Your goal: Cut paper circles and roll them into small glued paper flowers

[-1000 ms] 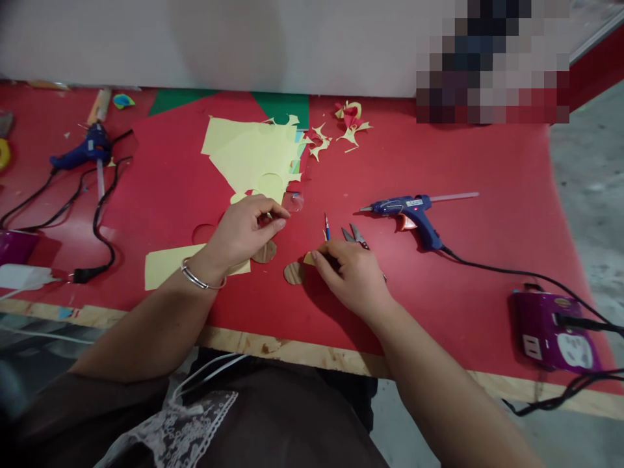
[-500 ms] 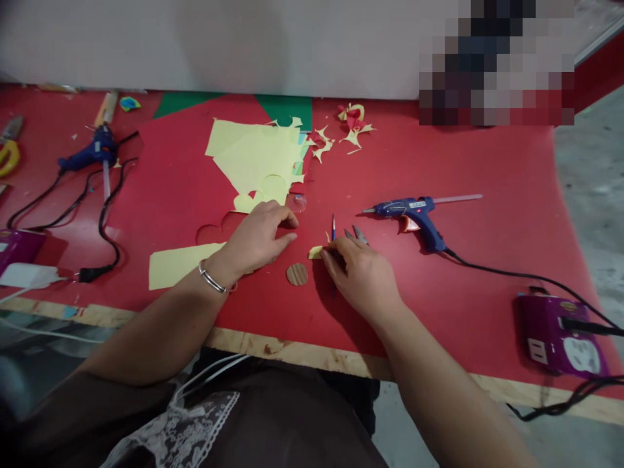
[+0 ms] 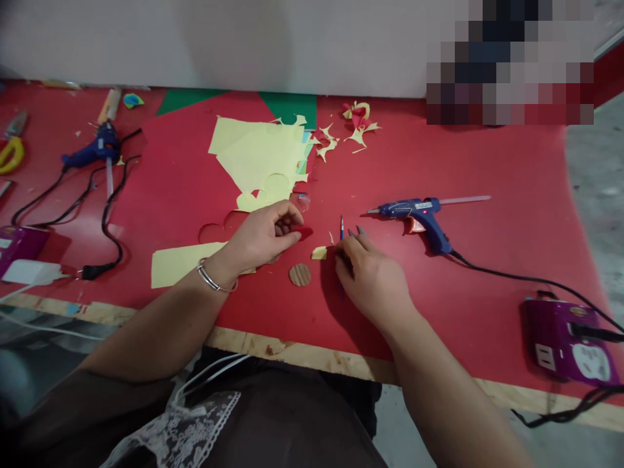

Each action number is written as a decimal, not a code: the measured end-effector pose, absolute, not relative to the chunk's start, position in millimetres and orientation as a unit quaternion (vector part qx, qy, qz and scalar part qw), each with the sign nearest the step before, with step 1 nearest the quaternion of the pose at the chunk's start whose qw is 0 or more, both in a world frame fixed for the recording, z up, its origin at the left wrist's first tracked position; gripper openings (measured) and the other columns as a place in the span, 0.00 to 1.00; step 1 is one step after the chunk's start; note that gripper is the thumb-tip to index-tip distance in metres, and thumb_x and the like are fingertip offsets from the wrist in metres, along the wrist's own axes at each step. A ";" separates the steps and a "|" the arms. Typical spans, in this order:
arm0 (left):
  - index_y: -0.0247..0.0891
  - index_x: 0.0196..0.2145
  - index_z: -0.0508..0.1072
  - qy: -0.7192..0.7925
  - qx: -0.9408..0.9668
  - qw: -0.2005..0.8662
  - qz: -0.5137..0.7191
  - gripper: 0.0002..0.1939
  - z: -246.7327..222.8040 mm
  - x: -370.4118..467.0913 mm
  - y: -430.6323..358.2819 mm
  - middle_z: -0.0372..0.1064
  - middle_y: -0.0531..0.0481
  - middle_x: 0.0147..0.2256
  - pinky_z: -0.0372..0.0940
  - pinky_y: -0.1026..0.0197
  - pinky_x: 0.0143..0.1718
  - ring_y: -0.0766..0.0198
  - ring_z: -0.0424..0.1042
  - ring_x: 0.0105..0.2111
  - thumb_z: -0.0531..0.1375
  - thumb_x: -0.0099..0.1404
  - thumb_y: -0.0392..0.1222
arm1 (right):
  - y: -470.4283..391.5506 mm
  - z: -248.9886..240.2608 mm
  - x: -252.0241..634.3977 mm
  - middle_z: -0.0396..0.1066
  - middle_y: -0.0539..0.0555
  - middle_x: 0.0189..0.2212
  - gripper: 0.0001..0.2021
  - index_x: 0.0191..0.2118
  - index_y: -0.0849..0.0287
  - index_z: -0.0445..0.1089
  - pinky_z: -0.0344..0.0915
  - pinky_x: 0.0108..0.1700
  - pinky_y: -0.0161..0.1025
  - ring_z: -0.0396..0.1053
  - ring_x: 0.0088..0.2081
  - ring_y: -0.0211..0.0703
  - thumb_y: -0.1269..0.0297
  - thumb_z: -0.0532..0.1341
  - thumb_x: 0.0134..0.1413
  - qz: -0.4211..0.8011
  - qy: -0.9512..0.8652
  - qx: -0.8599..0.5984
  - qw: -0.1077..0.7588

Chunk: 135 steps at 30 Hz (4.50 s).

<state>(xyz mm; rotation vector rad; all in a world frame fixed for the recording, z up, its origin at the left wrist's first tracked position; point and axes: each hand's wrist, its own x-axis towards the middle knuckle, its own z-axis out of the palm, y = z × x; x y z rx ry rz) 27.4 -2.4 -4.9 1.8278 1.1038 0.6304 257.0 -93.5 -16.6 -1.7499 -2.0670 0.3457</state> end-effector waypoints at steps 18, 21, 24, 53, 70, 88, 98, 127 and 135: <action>0.33 0.37 0.81 0.384 0.486 0.750 0.231 0.08 5.3 37.4 -19.1 0.77 0.50 0.26 0.75 0.65 0.27 0.66 0.78 0.24 0.71 0.64 0.41 | -100.8 -3.2 247.4 0.80 0.57 0.39 0.09 0.46 0.53 0.79 0.72 0.37 0.39 0.78 0.37 0.43 0.66 0.60 0.71 0.049 -0.793 -0.513 0.326; 0.33 0.42 0.82 0.396 0.505 0.736 0.214 0.08 8.2 38.1 -21.1 0.77 0.50 0.26 0.75 0.63 0.23 0.64 0.78 0.22 0.68 0.66 0.39 | -97.1 -2.9 246.6 0.79 0.56 0.37 0.06 0.43 0.54 0.77 0.71 0.33 0.38 0.76 0.33 0.41 0.67 0.61 0.70 0.085 -0.783 -0.502 0.358; 0.32 0.42 0.81 0.390 0.522 0.729 0.208 0.08 12.9 39.5 -25.1 0.78 0.49 0.28 0.75 0.65 0.23 0.63 0.79 0.25 0.68 0.66 0.38 | -94.4 -3.0 246.2 0.77 0.54 0.33 0.04 0.42 0.55 0.76 0.66 0.29 0.37 0.72 0.29 0.39 0.69 0.63 0.68 0.112 -0.771 -0.496 0.383; 0.33 0.43 0.79 0.382 0.610 0.658 0.223 0.07 11.2 40.4 -31.1 0.81 0.44 0.32 0.75 0.68 0.25 0.62 0.82 0.31 0.64 0.70 0.39 | -95.4 -3.2 245.3 0.71 0.47 0.25 0.06 0.37 0.55 0.72 0.57 0.27 0.36 0.64 0.24 0.35 0.62 0.66 0.67 0.226 -0.680 -0.584 0.381; 0.39 0.43 0.71 0.366 0.733 0.538 0.199 0.10 8.4 40.3 -33.3 0.78 0.52 0.34 0.65 0.70 0.23 0.68 0.79 0.27 0.57 0.78 0.48 | -93.2 -1.2 248.3 0.70 0.47 0.26 0.08 0.37 0.55 0.74 0.60 0.30 0.37 0.66 0.27 0.36 0.59 0.64 0.67 0.285 -0.667 -0.579 0.373; 0.40 0.35 0.68 0.333 0.784 0.507 0.134 0.14 18.4 30.5 -21.3 0.77 0.50 0.29 0.66 0.64 0.31 0.63 0.78 0.29 0.57 0.78 0.49 | -89.8 -1.0 254.2 0.69 0.47 0.23 0.09 0.36 0.54 0.73 0.62 0.31 0.38 0.66 0.26 0.39 0.58 0.63 0.67 0.282 -0.692 -0.577 0.330; 0.38 0.46 0.80 0.327 0.757 0.527 0.206 0.07 14.8 35.2 -23.7 0.80 0.48 0.38 0.69 0.63 0.38 0.65 0.76 0.35 0.62 0.72 0.38 | -88.8 -4.3 251.1 0.71 0.48 0.23 0.10 0.33 0.54 0.73 0.59 0.28 0.36 0.65 0.24 0.37 0.60 0.63 0.68 0.281 -0.729 -0.542 0.310; 0.33 0.37 0.76 0.387 0.402 0.780 0.283 0.08 7.5 45.6 -25.0 0.74 0.55 0.30 0.70 0.69 0.32 0.74 0.73 0.25 0.70 0.61 0.31 | -96.3 -5.7 251.9 0.80 0.56 0.41 0.09 0.49 0.53 0.76 0.73 0.36 0.40 0.78 0.37 0.43 0.71 0.63 0.68 0.052 -0.812 -0.464 0.349; 0.35 0.37 0.73 0.398 0.440 0.763 0.258 0.07 13.3 46.4 -30.3 0.72 0.55 0.26 0.69 0.68 0.25 0.70 0.74 0.23 0.69 0.64 0.35 | -95.8 -1.7 246.2 0.77 0.53 0.33 0.04 0.42 0.54 0.77 0.66 0.29 0.39 0.70 0.27 0.40 0.67 0.63 0.68 0.143 -0.760 -0.498 0.391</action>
